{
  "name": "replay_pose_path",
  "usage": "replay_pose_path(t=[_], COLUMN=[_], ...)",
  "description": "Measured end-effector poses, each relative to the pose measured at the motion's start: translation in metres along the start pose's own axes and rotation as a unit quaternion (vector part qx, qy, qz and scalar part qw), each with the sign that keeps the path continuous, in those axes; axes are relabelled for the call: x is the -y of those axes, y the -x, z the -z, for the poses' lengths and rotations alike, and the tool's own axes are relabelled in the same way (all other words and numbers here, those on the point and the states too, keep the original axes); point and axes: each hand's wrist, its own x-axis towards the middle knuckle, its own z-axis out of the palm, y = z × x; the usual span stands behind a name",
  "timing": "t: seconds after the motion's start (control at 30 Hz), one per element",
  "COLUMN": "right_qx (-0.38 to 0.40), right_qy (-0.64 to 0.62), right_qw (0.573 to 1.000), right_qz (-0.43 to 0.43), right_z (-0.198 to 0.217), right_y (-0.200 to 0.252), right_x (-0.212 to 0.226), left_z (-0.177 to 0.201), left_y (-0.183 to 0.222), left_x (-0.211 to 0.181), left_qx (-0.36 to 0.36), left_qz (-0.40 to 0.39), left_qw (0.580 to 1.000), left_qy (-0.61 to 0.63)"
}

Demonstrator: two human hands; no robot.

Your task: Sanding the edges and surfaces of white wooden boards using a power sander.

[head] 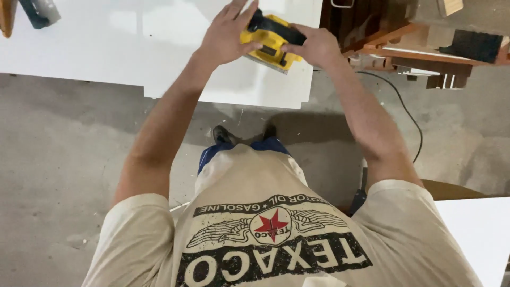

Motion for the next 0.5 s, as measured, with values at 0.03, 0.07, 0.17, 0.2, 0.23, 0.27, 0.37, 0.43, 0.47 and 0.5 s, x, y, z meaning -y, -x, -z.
replay_pose_path(t=[0.03,0.07,0.17,0.2,0.23,0.27,0.37,0.43,0.47,0.5], right_qx=[-0.002,-0.003,0.061,0.048,0.034,0.035,-0.040,-0.087,-0.088,-0.082], right_qy=[0.000,0.000,0.049,0.087,0.124,0.122,0.081,0.119,0.119,0.122], right_qw=[1.000,1.000,0.997,0.995,0.992,0.992,0.995,0.989,0.989,0.989], right_qz=[0.026,0.025,0.019,0.005,-0.008,-0.005,-0.047,-0.019,-0.016,0.018], right_z=[-0.005,-0.003,-0.008,-0.011,-0.014,-0.017,-0.035,-0.046,-0.048,-0.050], right_y=[0.000,0.006,0.021,0.023,0.025,0.025,0.023,0.010,0.009,0.008], right_x=[-0.006,-0.007,-0.022,-0.035,-0.047,-0.057,-0.081,-0.083,-0.076,-0.069], left_z=[0.004,-0.001,-0.025,-0.032,-0.038,-0.044,-0.057,-0.048,-0.044,-0.039], left_y=[-0.013,-0.017,-0.021,-0.018,-0.015,-0.021,-0.033,-0.036,-0.031,-0.026], left_x=[-0.015,-0.026,-0.059,-0.070,-0.082,-0.082,-0.081,-0.073,-0.069,-0.066], left_qx=[0.031,0.030,0.132,0.127,0.122,0.124,0.074,0.042,0.039,0.072], left_qz=[-0.060,-0.061,-0.050,-0.023,0.003,0.007,-0.009,-0.025,-0.023,0.011], left_qw=[0.996,0.996,0.983,0.987,0.989,0.989,0.995,0.998,0.998,0.996], left_qy=[-0.058,-0.059,-0.117,-0.099,-0.081,-0.083,-0.062,-0.036,-0.038,-0.058])
